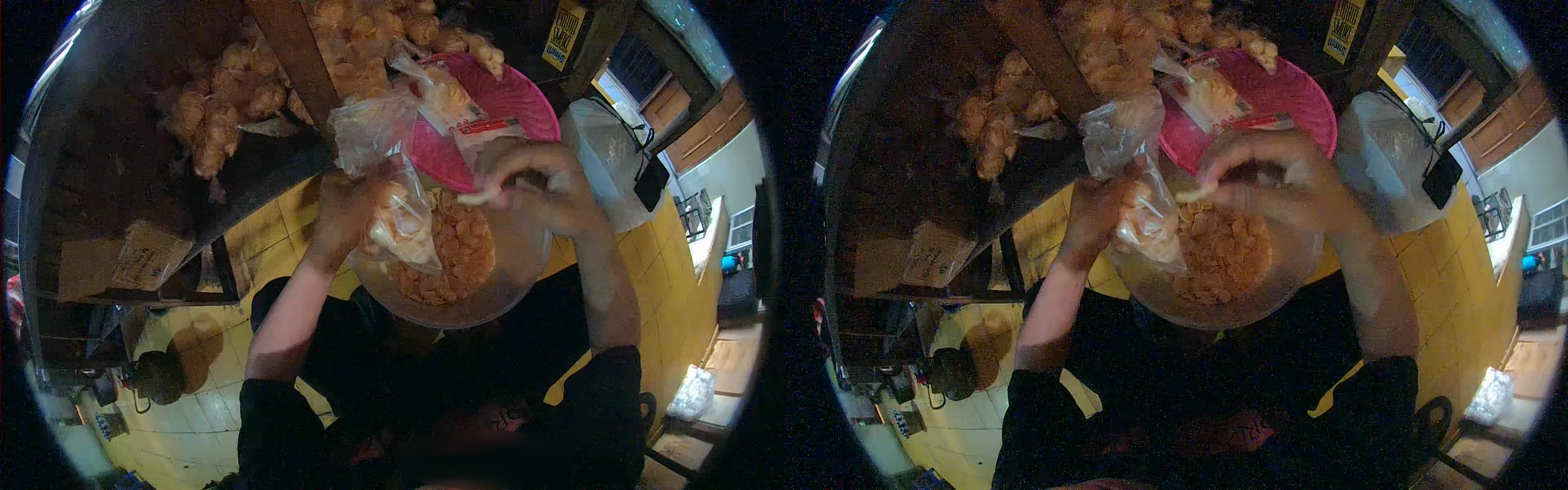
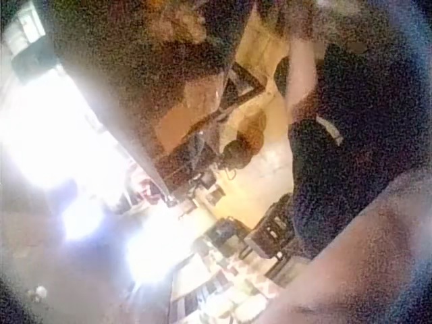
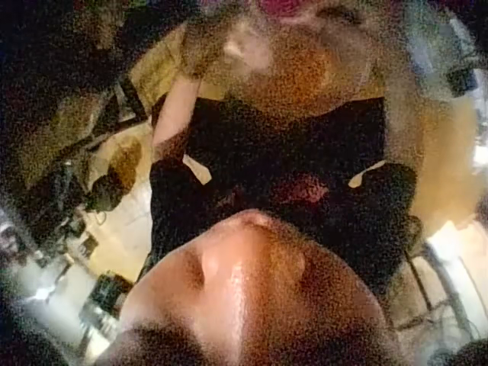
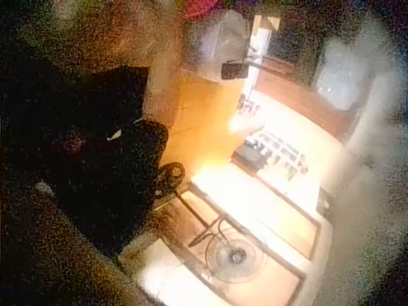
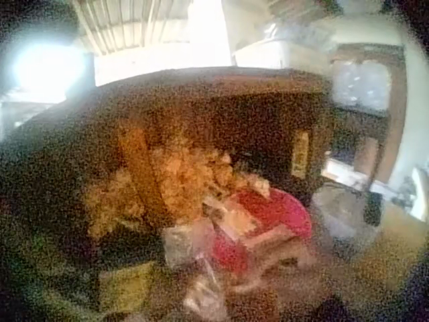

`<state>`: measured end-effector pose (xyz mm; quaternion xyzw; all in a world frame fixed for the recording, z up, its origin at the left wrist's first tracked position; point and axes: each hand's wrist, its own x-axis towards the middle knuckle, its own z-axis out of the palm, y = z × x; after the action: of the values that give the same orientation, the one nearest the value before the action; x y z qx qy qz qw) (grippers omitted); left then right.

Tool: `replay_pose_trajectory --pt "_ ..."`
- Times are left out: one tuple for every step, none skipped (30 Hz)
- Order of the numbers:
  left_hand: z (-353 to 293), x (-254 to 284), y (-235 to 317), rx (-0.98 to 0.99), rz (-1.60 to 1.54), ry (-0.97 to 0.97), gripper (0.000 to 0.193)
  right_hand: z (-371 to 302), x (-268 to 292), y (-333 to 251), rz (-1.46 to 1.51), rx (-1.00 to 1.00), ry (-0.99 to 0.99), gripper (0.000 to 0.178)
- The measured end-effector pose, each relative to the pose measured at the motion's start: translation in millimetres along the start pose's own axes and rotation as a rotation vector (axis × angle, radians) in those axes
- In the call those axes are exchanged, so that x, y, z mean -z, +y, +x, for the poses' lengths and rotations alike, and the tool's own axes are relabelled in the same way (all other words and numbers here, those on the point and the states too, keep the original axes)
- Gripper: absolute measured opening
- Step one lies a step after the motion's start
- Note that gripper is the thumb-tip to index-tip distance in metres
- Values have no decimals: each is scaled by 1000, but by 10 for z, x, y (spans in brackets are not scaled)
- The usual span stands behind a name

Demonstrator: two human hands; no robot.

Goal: The person opens plastic bags of food by hand and empties their contents into a large bowl.

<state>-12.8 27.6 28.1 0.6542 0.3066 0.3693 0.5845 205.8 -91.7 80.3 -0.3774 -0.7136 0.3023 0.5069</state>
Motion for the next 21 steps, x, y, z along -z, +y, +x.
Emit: replay_pose_trajectory --pt "3 8 -8 64 -16 -10 27 5 -57 -26 2 1 -2 10" --pt "13 17 -19 127 -34 -20 32 11 -140 -100 102 104 -21 11" --pt "12 96 -121 133 -26 -4 32 31 -259 -158 219 212 -46 11" --pt "48 121 -236 80 -52 -43 31 13 -350 -312 279 229 -94 11" --pt "75 135 -323 26 -79 -82 29 8 -413 -479 340 246 -141 10" --pt "51 144 -304 29 -75 -79 29 47 -411 -644 413 227 -262 12" --pt "39 117 -267 8 -88 -68 31 94 -400 -673 523 273 -396 15" --pt "25 95 -225 -13 -100 -56 33 42 -548 -692 608 316 -332 17" --pt "9 85 -209 -14 -103 -60 33 10 -559 -762 660 237 -357 16" --pt "-11 83 -192 35 -76 -56 33 1 -552 -819 711 159 -381 16" --pt "-26 79 -169 84 -48 -51 33 19 -602 -773 709 159 -379 16" --pt "-24 31 -114 81 -57 -65 33 62 -691 -715 713 338 -307 14" --pt "-21 -11 -49 61 11 -46 33 104 -762 -651 715 519 -238 12" --pt "-3 -49 -20 42 79 -26 33 143 -802 -583 704 515 -233 12" --pt "-11 -34 -5 48 79 -29 33 189 -859 -530 726 699 -208 16" --pt "-4 -3 2 99 63 -40 32 215 -875 -501 744 883 -179 22" --pt "-3 12 0 151 47 -53 31 187 -796 -527 746 878 -172 22" --pt "-12 1 0 156 47 -52 31 136 -658 -582 700 631 -203 14" --pt "-12 -28 0 182 -3 -21 32 97 -558 -592 652 394 -232 12" --pt "-17 -46 -2 207 -53 10 33 34 -572 -431 442 394 -67 16" --pt "-22 -22 -48 210 -41 22 33 47 -437 -360 192 252 -6 24"
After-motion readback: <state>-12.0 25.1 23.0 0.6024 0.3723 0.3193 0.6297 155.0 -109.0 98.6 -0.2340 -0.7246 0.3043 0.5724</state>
